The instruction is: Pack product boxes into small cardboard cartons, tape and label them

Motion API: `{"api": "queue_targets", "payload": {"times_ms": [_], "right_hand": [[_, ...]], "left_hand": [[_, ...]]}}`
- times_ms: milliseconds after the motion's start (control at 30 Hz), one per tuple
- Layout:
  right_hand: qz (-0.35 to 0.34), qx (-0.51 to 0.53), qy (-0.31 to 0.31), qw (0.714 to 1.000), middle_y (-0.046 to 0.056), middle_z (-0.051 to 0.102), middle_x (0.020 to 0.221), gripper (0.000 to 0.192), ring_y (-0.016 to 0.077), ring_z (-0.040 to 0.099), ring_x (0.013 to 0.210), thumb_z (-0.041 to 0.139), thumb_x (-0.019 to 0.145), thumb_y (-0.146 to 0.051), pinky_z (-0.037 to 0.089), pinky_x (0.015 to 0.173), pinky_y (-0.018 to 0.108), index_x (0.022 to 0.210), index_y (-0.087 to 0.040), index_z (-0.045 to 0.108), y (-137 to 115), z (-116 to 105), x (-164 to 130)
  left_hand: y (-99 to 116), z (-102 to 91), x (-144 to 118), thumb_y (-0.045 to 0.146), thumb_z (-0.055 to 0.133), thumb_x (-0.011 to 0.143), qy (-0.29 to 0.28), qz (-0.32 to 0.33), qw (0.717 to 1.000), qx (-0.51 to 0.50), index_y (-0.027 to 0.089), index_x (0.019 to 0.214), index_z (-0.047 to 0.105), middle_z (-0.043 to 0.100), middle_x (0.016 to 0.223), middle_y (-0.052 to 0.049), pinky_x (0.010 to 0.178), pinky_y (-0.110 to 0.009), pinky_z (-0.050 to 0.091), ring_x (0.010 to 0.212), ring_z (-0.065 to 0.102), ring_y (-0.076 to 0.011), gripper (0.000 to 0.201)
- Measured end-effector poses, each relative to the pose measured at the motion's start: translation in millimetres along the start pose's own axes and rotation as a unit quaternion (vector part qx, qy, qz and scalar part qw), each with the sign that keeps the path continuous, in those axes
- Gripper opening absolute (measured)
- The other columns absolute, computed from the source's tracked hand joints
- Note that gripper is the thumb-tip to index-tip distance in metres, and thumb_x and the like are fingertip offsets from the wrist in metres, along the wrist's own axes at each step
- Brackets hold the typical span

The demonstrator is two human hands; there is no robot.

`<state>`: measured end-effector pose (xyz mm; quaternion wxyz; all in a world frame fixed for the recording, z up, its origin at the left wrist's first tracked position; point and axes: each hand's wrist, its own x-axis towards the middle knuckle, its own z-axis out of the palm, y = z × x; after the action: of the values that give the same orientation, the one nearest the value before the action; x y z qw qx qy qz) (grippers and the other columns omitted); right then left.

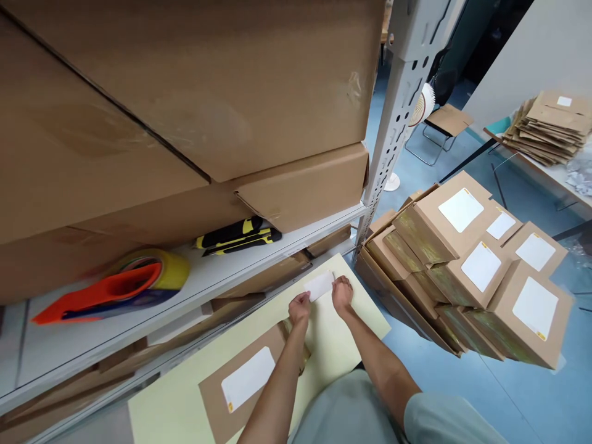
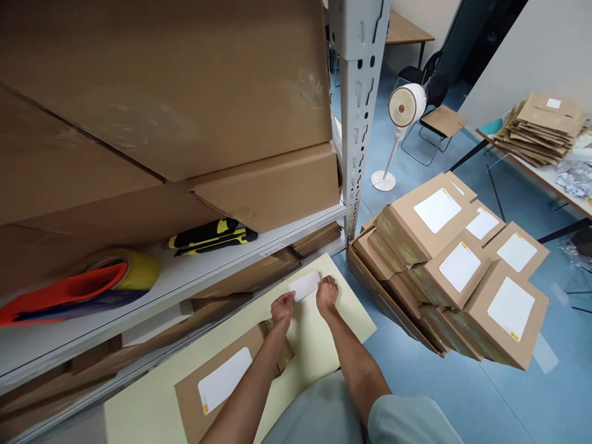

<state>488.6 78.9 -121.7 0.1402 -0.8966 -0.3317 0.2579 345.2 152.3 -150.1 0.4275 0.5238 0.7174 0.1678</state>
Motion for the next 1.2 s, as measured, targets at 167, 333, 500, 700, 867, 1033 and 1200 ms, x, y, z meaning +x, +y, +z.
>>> {"api": "queue_targets", "payload": {"times_ms": [167,333,500,700,867,1033,1200], "right_hand": [[-0.03,0.001,0.008,1.0,0.017,0.081,0.129,0.03,0.0263,0.078,0.121,0.053,0.115,-0.016,0.058,0.104,0.033,0.123,-0.017,0.081,-2.4,-13.8,-0.3],[-0.129,0.017,0.004,0.992,0.013,0.079,0.136,0.029,0.0243,0.075,0.124,0.053,0.116,-0.024,0.056,0.111,0.033,0.128,-0.018,0.079,-19.4,-14.7,-19.8],[-0.312,-0.008,-0.099,0.945,0.015,0.074,0.145,0.043,0.0296,0.067,0.134,0.059,0.111,-0.03,0.052,0.12,0.042,0.15,-0.018,0.071,-40.4,-6.3,-42.4],[-0.202,-0.179,-0.235,0.934,0.025,0.062,0.155,0.075,0.0309,0.06,0.141,0.039,0.112,-0.014,0.05,0.119,0.042,0.186,-0.018,0.023,-49.9,-15.4,-19.9],[-0.229,-0.262,-0.266,0.899,0.024,0.046,0.172,0.085,0.0328,0.051,0.153,0.041,0.109,-0.01,0.044,0.126,0.049,0.188,-0.027,0.016,-47.8,4.4,-2.4],[-0.221,-0.283,-0.277,0.891,0.024,0.042,0.174,0.088,0.0338,0.048,0.153,0.041,0.108,-0.009,0.043,0.126,0.049,0.188,-0.026,0.008,-46.7,9.5,1.2],[-0.209,-0.278,-0.284,0.893,0.024,0.039,0.176,0.087,0.0352,0.047,0.155,0.043,0.11,-0.011,0.043,0.126,0.052,0.188,-0.026,0.008,-47.1,13.2,7.9]], "left_hand": [[9.4,-4.8,-2.7,0.03,0.07,0.089,-0.005,-0.028,1.0,0.001,0.019,0.094,0.08,0.087,0.1,-0.014,0.097,-0.046,0.066,0.097,0.084,-0.0319,0.016],[37.7,-9.1,-17.1,0.053,0.072,0.096,0.018,0.006,0.999,-0.026,0.017,0.13,0.078,0.083,0.135,-0.018,0.113,-0.045,0.06,0.127,0.079,-0.0334,0.05],[71.5,-41.4,-16.0,0.049,0.063,0.097,0.015,0.023,0.999,0.027,0.018,0.093,0.08,0.083,0.087,-0.01,0.084,-0.037,0.061,0.093,0.078,-0.0307,0.036],[66.3,-74.5,-7.7,0.035,0.063,0.098,0.011,-0.026,0.997,0.077,0.021,0.058,0.062,0.075,0.073,-0.01,0.084,-0.033,0.053,0.09,0.075,-0.0278,0.042],[48.3,-70.7,-0.4,0.033,0.06,0.107,-0.029,-0.039,0.994,0.093,0.018,0.074,0.073,0.081,0.089,-0.011,0.088,-0.032,0.051,0.096,0.075,-0.0259,0.039],[45.3,-73.2,-4.0,0.032,0.06,0.111,-0.053,-0.036,0.992,0.11,0.017,0.084,0.076,0.083,0.097,-0.013,0.093,-0.033,0.051,0.102,0.075,-0.0279,0.035],[44.8,-74.6,-6.0,0.031,0.057,0.112,-0.064,-0.034,0.989,0.126,0.014,0.094,0.079,0.084,0.107,-0.017,0.096,-0.035,0.051,0.109,0.076,-0.0289,0.033]]}}
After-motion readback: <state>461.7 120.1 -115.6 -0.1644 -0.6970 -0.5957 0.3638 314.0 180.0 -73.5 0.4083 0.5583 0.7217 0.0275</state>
